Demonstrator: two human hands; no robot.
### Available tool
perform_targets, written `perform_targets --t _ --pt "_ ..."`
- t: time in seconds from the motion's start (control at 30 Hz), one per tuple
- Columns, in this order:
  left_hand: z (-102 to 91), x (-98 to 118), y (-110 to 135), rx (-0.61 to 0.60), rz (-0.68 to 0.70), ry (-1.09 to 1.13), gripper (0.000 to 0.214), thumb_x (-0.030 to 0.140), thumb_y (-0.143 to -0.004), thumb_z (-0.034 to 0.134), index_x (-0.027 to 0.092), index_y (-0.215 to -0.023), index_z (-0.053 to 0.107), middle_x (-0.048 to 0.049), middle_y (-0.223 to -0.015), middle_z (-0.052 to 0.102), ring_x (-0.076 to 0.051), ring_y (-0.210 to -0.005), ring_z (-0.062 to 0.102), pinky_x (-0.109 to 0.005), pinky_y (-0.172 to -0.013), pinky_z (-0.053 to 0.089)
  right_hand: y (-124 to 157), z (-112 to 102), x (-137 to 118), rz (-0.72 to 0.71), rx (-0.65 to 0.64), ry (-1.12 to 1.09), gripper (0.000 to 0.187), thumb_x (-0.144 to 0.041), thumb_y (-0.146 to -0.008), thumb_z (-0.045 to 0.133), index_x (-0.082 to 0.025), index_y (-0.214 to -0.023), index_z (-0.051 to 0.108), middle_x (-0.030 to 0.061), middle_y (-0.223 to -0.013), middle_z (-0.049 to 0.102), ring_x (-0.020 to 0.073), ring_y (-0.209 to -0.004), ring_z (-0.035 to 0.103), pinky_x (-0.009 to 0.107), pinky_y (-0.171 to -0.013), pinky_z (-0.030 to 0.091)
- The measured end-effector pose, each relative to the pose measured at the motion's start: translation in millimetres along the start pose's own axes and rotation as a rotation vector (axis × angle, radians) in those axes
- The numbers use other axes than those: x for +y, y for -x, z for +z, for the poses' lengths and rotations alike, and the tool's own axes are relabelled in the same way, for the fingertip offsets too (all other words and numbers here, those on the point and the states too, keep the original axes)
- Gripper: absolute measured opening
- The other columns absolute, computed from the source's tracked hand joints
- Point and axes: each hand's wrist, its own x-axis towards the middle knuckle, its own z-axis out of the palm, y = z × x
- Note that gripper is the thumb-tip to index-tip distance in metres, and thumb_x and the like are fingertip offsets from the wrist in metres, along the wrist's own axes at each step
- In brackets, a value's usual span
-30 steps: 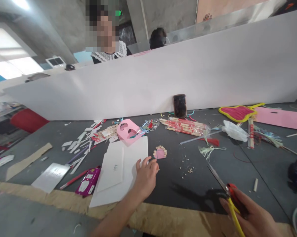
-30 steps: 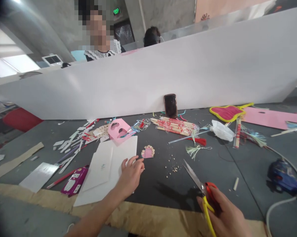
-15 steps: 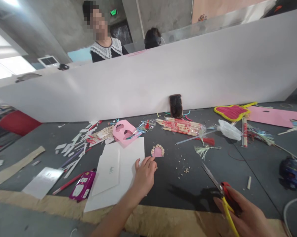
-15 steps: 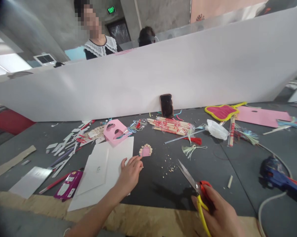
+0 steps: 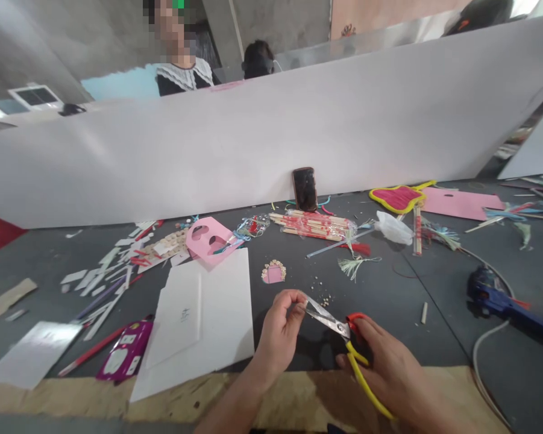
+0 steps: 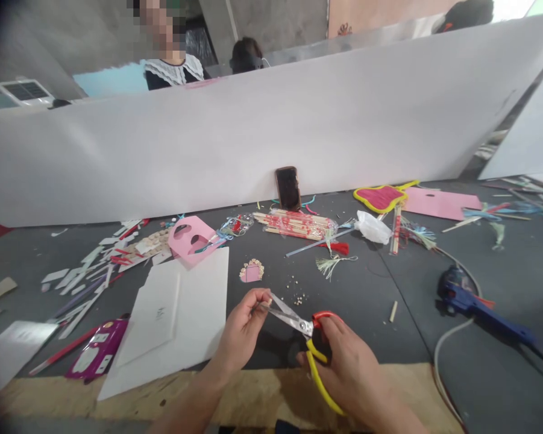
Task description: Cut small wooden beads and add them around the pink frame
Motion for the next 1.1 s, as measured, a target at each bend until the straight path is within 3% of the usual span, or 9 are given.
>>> perform_targets --t 0.2,0.4,0.73,0.9,1.1 --pt "-0.4 0.3 -0.4 -0.018 0.073 -0.002 0.028 0.042 -0.092 0.042 0.019 -0.087 0.056 -0.0091 -0.101 0.059 -0.021 -0.104 0.055 -0.033 -0.092 0.042 -2.7 -2.5 -3.3 0.029 -0.071 -0.058 0.03 -0.042 -0.08 0.056 -0.019 -0.098 0.052 0.0071 -0.092 0.063 0.0201 -0.076 0.061 0.032 -0.067 0.048" --pt "0.4 2.5 -1.2 -0.084 0.062 0.031 0.025 0.038 -0.092 0.045 0.019 -0.086 0.059 -0.0103 -0.105 0.06 -0.022 -0.111 0.054 -0.036 -0.097 0.04 -2.3 -6.6 -7.8 0.034 -0.118 -0.074 0.027 -0.044 -0.081 0.055 -0.02 -0.094 0.051 0.0053 -0.084 0.063 0.0186 -0.068 0.06 0.029 -0.06 0.044" --pt "1.0 4.8 -4.7 -0.132 0.051 0.064 0.021 0.035 -0.091 0.048 0.019 -0.088 0.061 -0.0101 -0.109 0.062 -0.022 -0.113 0.054 -0.036 -0.099 0.039 2.1 -0.7 -2.8 0.002 -0.133 0.04 0.031 -0.048 -0.086 0.048 -0.018 -0.096 0.051 0.0052 -0.072 0.066 0.0198 -0.057 0.061 0.027 -0.05 0.036" --pt "1.3 9.8 -1.8 -0.171 0.027 0.13 0.022 0.035 -0.091 0.049 0.018 -0.097 0.061 -0.0093 -0.112 0.06 -0.021 -0.112 0.054 -0.033 -0.098 0.04 4.7 1.5 -0.4 -0.02 -0.131 0.049 0.033 -0.046 -0.089 0.042 -0.016 -0.103 0.051 0.0067 -0.072 0.068 0.022 -0.061 0.065 0.027 -0.051 0.038" --pt "6.5 3.8 -1.4 -0.061 0.047 0.16 0.016 0.033 -0.089 0.054 0.018 -0.088 0.06 -0.0091 -0.109 0.06 -0.021 -0.114 0.053 -0.034 -0.099 0.039 3.9 -0.2 -3.6 -0.029 -0.092 0.049 0.032 -0.049 -0.087 0.045 -0.018 -0.097 0.05 0.0052 -0.071 0.066 0.0212 -0.058 0.064 0.028 -0.049 0.04"
